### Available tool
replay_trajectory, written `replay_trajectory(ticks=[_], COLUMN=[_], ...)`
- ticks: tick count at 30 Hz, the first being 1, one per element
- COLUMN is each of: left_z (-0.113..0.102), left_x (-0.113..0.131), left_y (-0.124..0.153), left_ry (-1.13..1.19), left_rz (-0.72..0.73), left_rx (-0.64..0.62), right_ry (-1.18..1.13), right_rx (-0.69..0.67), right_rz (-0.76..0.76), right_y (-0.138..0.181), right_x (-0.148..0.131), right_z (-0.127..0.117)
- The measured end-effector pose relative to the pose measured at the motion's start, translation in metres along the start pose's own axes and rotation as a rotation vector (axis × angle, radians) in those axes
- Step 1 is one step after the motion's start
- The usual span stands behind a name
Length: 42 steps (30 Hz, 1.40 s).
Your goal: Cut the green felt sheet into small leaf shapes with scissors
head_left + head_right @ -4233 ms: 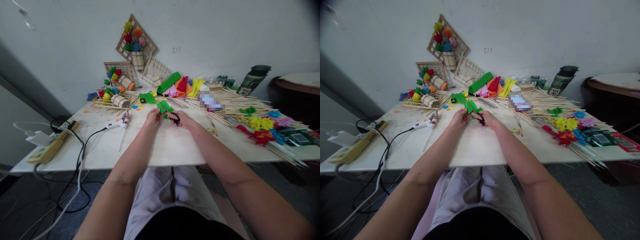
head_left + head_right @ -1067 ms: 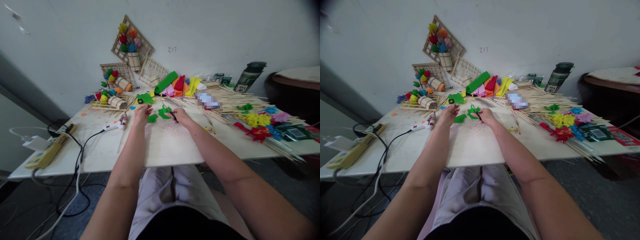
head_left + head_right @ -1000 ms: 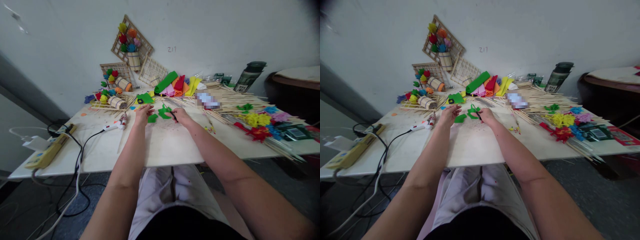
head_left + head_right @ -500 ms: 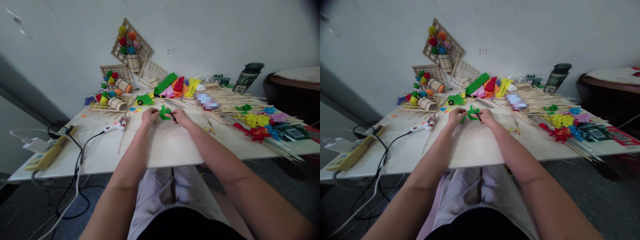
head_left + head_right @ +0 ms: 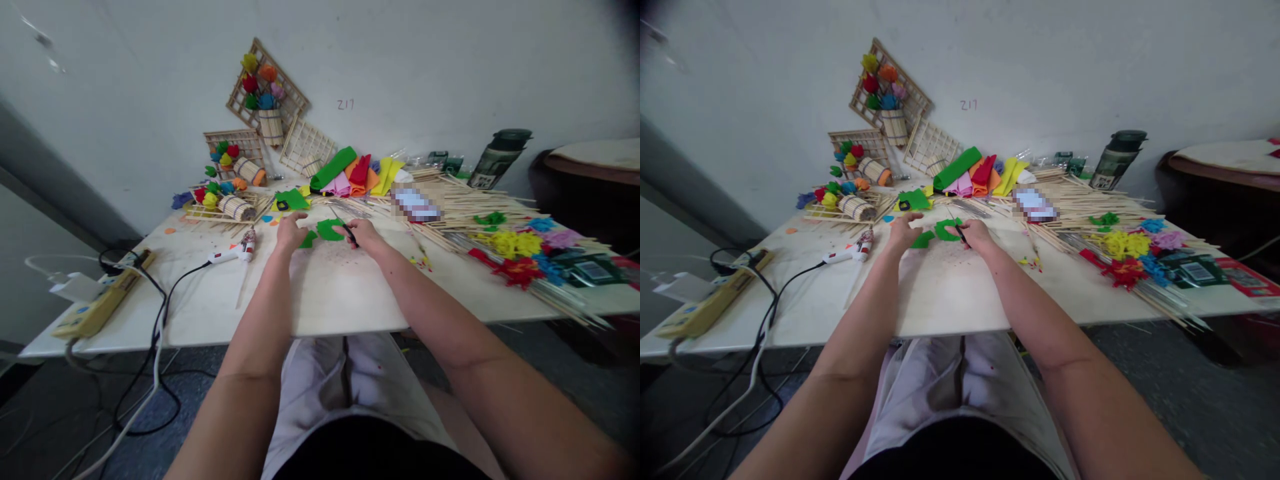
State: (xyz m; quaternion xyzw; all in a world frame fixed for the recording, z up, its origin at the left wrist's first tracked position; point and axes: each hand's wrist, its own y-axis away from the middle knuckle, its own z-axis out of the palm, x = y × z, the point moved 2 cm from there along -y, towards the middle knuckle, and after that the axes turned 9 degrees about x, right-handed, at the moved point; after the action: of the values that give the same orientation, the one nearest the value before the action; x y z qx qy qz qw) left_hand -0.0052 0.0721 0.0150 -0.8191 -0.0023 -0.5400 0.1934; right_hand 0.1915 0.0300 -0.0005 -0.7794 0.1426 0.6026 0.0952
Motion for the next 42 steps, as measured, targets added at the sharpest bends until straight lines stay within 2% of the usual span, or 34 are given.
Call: replay_trajectory(ticks=[5,11,15,17,21,25,28,33,36,42], left_z=[-0.019,-0.02,-0.019,-0.019,-0.021,-0.018,-0.011,0.005,0.013,0.018], left_x=[-0.018,-0.031,-0.033,-0.033,-0.028,-0.014,-0.002,0.004,0.004,0.01], left_y=[-0.012,-0.014,-0.017,-0.018,-0.018,-0.01,-0.001,0.011,0.015,0.022], left_ry=[0.006,0.077,-0.132,-0.155,0.072,0.359,0.51,0.52,0.505,0.511], left_rz=[-0.084,-0.088,-0.107,-0.118,-0.126,-0.089,-0.103,-0.106,-0.101,-0.125], left_rx=[-0.108,-0.149,-0.171,-0.156,-0.094,-0.024,-0.082,-0.194,-0.251,-0.282], right_ry=[0.011,0.057,0.063,0.051,-0.006,-0.123,-0.207,-0.329,-0.325,-0.316], right_rx=[-0.002,-0.001,0.003,-0.004,-0.001,-0.005,-0.01,-0.034,-0.029,-0.056], right_rz=[-0.025,-0.036,-0.032,-0.04,-0.032,0.019,0.026,-0.025,-0.03,-0.066], right_y=[-0.006,-0.008,-0.008,-0.007,-0.003,0.006,0.009,0.006,0.005,0.009], right_x=[0.008,0.01,0.011,0.011,0.006,-0.002,-0.006,-0.006,-0.005,-0.008], right_z=[-0.001,0.0,0.0,0.0,0.0,0.0,0.0,0.002,0.003,0.002])
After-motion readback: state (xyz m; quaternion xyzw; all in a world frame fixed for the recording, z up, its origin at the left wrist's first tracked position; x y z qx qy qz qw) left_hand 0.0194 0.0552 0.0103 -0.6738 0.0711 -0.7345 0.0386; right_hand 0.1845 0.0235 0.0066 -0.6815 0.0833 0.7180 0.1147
